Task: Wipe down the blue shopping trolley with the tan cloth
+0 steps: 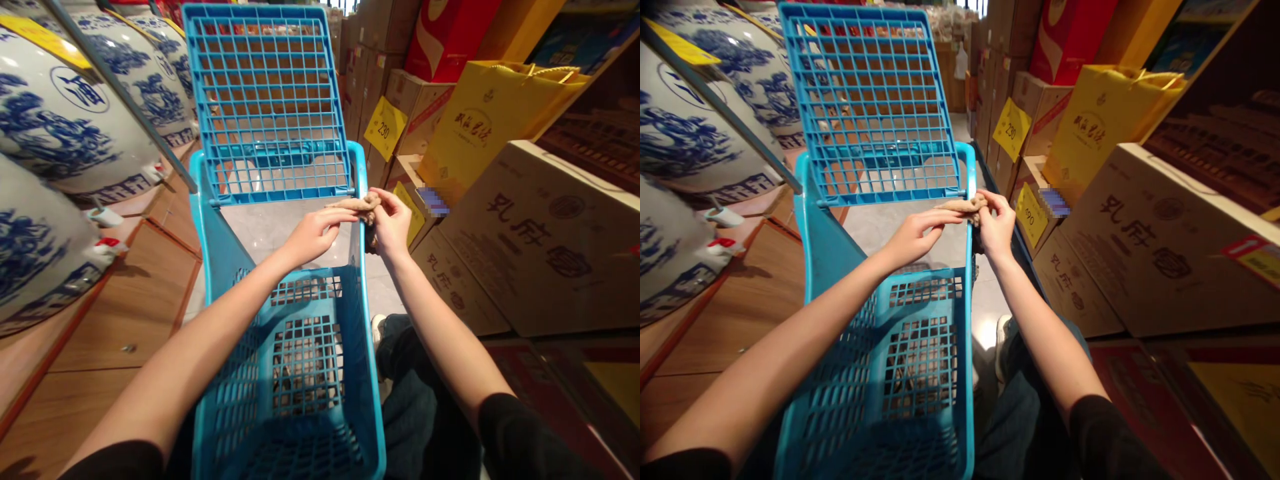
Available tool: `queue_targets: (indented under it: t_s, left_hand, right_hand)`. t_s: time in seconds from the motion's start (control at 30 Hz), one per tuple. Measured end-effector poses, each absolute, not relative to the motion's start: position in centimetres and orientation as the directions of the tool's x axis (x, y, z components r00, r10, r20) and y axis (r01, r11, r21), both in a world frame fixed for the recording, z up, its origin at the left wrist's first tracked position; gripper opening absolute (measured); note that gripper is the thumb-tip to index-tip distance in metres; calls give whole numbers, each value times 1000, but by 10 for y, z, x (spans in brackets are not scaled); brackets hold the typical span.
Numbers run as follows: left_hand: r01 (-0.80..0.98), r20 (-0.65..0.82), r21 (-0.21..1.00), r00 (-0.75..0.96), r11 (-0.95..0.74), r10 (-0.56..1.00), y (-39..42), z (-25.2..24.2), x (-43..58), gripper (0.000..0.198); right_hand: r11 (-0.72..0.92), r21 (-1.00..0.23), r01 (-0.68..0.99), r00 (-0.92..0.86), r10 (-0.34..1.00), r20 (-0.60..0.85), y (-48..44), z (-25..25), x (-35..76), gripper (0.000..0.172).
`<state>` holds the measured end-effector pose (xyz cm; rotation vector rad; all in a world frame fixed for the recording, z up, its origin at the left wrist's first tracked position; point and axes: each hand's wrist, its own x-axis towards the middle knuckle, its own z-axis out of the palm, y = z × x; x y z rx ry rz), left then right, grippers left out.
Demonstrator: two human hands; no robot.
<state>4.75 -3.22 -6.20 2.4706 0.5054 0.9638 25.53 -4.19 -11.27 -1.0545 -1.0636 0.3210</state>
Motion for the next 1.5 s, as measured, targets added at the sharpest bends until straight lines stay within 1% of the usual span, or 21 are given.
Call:
queue_targets:
  t_s: [0.07, 0.13, 0.23, 0.3, 0.4, 0.47, 0.53, 0.63, 0.73, 0.8, 0.87, 0.97, 1.03, 1.17, 1.27, 1.37, 1.43, 1.5]
  left_hand:
    - [237, 563, 512, 633, -825, 531, -33, -58, 45, 42]
    - [294, 587, 510, 568, -809, 577, -34, -55, 43, 41]
    - [354, 617, 510, 485, -784, 620, -34, -51, 39, 41]
    - [389, 621, 502, 460, -773, 635, -34, -49, 37, 41]
    - [418, 617, 490, 453, -765, 643, -35, -49, 36, 40]
    - [431, 609, 478, 465, -765, 643, -36, -50, 37, 39]
    - [458, 588, 452, 492, -765, 642, -37, -53, 38, 39]
    - [513, 543, 406, 530, -756, 651, -39, -55, 39, 38]
    - [540, 511, 392, 546, -745, 665, -41, -54, 38, 38]
    - [545, 497, 387, 556, -744, 666, -42, -53, 37, 38]
    - [552, 485, 370, 572, -747, 662, -42, -53, 36, 38]
    - [559, 465, 330, 604, -760, 647, -43, -56, 37, 38]
    - [563, 451, 289, 633, -774, 629, -43, -59, 39, 38]
    - [586, 410, 194, 680, -787, 608, -42, -67, 38, 37]
    - [600, 379, 167, 693, -782, 613, -39, -70, 32, 39]
    - [570, 354, 150, 732, -808, 582, -36, -72, 28, 38]
    - [518, 335, 120, 782, -847, 526, -34, -72, 28, 37]
    - [467, 314, 82, 826, -881, 467, -33, -73, 29, 35]
  right_hand:
    - [548, -751, 369, 479, 580, 659, -40, -98, 270, 21]
    - [596, -687, 415, 420, 545, 726, -42, -80, 284, 21]
    - [634, -651, 418, 227, 621, 750, -46, -62, 292, 24]
    - [623, -623, 472, 147, 641, 753, -46, -63, 288, 23]
    - [546, -569, 615, 214, 579, 787, -40, -76, 280, 27]
    - [510, -520, 685, 206, 549, 810, -36, -85, 277, 28]
    - [527, -474, 706, 101, 587, 803, -36, -90, 276, 28]
    - [576, -441, 688, -66, 655, 753, -51, -94, 272, 26]
    - [632, -408, 659, -161, 648, 744, -74, -102, 263, 30]
    - [655, -405, 638, -166, 630, 759, -81, -107, 261, 27]
    - [648, -424, 633, -124, 625, 771, -73, -108, 267, 29]
    - [588, -453, 670, -13, 619, 785, -42, -102, 283, 33]
    - [559, -449, 697, 27, 605, 796, -24, -97, 287, 32]
    - [606, -416, 678, -2, 568, 823, -32, -99, 266, 23]
    - [662, -400, 634, -46, 548, 835, -56, -105, 251, 22]
    - [676, -447, 586, -89, 603, 793, -66, -105, 257, 22]
    - [664, -488, 567, -86, 637, 766, -66, -103, 263, 24]
    - [657, -507, 558, -61, 642, 764, -71, -104, 263, 24]
